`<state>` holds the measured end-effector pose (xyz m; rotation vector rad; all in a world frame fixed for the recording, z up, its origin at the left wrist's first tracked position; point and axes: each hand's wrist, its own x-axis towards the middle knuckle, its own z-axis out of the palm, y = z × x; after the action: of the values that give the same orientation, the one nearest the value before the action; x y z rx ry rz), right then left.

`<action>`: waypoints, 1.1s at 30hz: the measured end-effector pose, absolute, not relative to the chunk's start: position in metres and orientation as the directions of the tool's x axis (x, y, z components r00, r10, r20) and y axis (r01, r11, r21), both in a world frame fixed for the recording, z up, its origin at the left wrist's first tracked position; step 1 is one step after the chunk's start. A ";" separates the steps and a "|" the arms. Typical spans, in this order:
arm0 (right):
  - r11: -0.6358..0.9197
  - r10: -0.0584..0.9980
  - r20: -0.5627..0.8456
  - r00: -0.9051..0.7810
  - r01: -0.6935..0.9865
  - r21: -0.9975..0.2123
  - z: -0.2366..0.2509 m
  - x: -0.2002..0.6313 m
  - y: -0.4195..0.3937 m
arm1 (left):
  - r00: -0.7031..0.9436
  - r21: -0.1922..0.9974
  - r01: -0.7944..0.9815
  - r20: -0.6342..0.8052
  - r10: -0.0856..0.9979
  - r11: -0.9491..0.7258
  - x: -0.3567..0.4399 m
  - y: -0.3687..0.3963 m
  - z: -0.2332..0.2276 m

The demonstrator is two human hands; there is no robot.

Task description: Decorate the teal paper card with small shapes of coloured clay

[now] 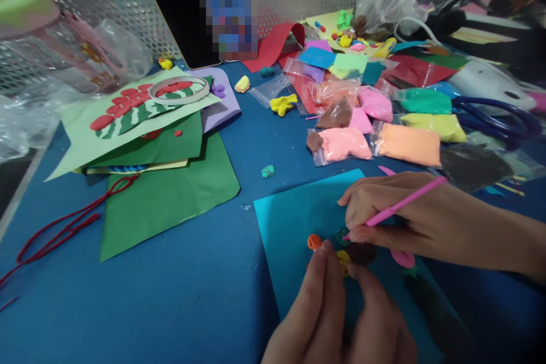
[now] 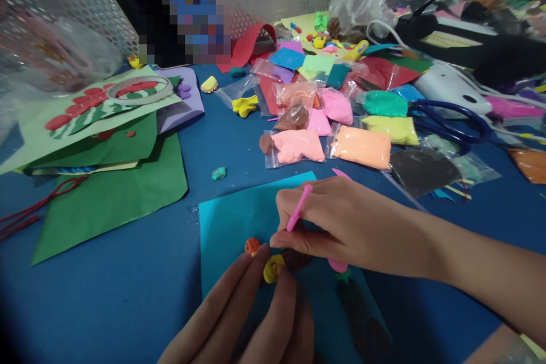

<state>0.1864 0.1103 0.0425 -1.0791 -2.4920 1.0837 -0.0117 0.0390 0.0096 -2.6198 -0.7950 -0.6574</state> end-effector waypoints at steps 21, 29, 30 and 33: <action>0.407 0.744 -0.088 -0.662 0.553 -0.727 0.036 0.187 0.110 | 0.739 -0.178 0.588 0.514 0.435 -0.789 -0.014 0.038 0.009; 0.452 0.776 0.037 -0.630 0.514 -0.729 0.040 0.188 0.114 | 0.743 -0.189 0.585 0.515 0.428 -0.789 -0.013 0.039 0.008; 0.464 0.777 0.043 -0.628 0.524 -0.714 0.041 0.188 0.115 | 0.742 -0.189 0.587 0.516 0.429 -0.787 -0.013 0.039 0.008; 0.491 0.764 0.027 -0.644 0.555 -0.672 0.043 0.187 0.115 | 0.747 -0.185 0.584 0.504 0.434 -0.790 -0.014 0.038 0.009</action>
<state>0.1873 0.1155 0.0427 -1.1092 -2.4178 0.9162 -0.0139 0.0380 0.0090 -2.6156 -0.7880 -0.6355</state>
